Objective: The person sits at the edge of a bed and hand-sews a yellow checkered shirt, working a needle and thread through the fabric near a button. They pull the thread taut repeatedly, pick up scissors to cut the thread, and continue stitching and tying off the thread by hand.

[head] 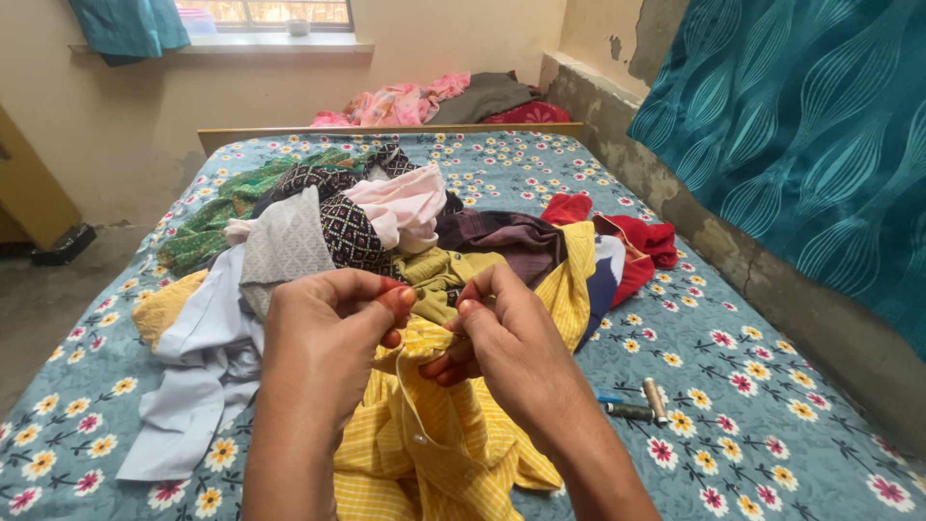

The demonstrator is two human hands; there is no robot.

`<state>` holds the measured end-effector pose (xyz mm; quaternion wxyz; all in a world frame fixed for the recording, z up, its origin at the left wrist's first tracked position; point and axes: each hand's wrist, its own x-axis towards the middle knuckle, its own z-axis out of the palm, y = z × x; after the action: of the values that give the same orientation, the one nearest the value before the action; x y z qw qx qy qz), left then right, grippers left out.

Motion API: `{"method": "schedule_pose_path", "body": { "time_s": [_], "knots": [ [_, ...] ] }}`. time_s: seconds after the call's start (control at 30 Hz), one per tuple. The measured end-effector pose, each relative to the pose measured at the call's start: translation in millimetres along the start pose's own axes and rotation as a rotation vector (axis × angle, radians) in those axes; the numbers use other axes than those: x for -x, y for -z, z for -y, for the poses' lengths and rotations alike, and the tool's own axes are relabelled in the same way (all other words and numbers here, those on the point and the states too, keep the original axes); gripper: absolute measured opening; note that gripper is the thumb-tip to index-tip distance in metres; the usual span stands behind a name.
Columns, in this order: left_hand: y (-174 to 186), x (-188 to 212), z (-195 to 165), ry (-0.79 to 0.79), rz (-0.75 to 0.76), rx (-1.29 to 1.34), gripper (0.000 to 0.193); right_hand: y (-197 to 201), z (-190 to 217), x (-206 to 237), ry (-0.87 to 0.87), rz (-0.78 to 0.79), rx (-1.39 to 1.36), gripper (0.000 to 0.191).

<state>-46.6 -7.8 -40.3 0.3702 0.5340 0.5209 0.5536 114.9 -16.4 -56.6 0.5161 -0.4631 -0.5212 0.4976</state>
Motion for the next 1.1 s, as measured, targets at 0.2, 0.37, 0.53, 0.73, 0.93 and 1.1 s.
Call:
{"method": "schedule_pose_path", "body": {
  "time_s": [0.2, 0.37, 0.53, 0.73, 0.93, 1.1],
  "knots": [
    [-2, -3, 3, -0.015, 0.075, 0.203, 0.014, 1, 4, 3, 0.071, 0.022, 0.074, 0.012],
    [1, -2, 4, 0.037, 0.061, 0.258, 0.015, -1, 9, 7, 0.089, 0.017, 0.154, 0.011],
    [6, -5, 7, -0.002, 0.036, 0.196, 0.011, 1, 10, 7, 0.105, -0.034, 0.307, 0.013],
    [13, -6, 4, 0.019, 0.07, 0.154, 0.012, 10, 6, 7, 0.316, -0.11, 0.573, 0.014],
    [5, 5, -4, 0.109, 0.227, -0.087, 0.022, 7, 9, 8, 0.157, -0.101, 0.485, 0.014],
    [1, 4, -3, 0.048, 0.311, -0.143, 0.017, 5, 8, 8, 0.287, -0.129, 0.548, 0.013]
  ]
}}
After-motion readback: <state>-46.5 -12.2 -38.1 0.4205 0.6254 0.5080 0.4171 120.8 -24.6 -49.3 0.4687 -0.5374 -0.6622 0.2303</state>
